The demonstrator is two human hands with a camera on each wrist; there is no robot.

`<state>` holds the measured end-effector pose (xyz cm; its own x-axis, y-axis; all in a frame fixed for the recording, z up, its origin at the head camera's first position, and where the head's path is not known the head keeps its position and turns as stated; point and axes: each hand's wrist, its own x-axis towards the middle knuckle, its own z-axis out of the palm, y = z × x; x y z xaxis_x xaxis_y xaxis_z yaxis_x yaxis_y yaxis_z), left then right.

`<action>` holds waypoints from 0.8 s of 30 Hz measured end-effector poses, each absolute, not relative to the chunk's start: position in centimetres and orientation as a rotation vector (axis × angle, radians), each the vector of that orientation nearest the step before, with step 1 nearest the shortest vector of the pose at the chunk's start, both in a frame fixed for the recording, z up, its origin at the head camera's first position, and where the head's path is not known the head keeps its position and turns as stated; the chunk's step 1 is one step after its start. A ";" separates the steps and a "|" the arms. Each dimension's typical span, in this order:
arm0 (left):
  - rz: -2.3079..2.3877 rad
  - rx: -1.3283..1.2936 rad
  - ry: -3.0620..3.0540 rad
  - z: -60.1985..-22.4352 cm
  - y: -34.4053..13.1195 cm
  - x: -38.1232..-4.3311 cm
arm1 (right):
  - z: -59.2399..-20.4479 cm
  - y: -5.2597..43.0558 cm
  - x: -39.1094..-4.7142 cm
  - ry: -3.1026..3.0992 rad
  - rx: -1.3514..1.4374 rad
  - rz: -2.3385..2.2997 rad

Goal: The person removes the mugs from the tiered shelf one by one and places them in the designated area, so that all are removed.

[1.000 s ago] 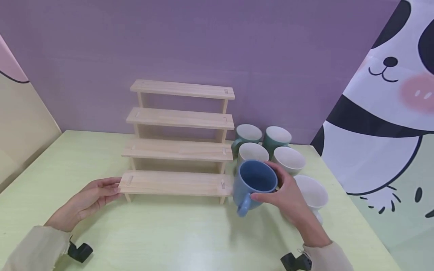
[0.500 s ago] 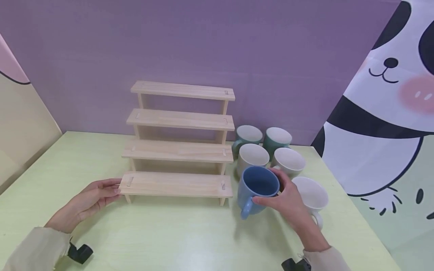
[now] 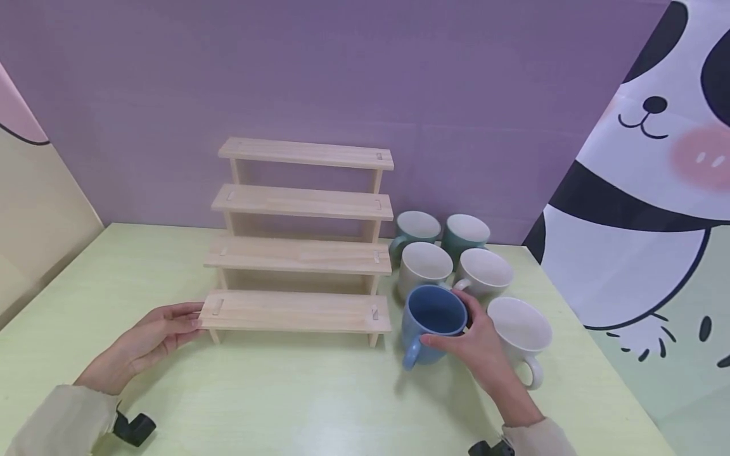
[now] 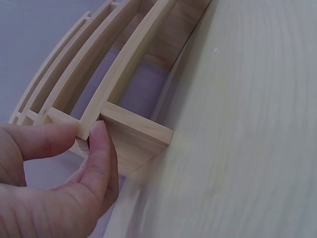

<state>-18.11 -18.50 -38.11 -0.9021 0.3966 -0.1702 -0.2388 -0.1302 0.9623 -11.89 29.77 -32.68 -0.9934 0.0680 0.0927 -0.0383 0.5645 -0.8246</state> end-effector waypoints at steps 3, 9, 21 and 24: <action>2.078 0.176 1.741 -38.1 -18.5 -18.1 | -32.9 29.9 -11.8 -2.674 -0.025 1.394; 2.068 0.167 1.754 -38.1 -18.5 -18.1 | -33.1 30.0 -11.7 -2.658 -0.041 1.396; 2.084 0.191 1.746 -38.1 -18.6 -18.1 | -33.2 30.2 -11.6 -2.678 -0.027 1.413; 2.068 0.188 1.767 -38.1 -18.5 -18.1 | -33.2 30.3 -11.4 -2.701 -0.055 1.414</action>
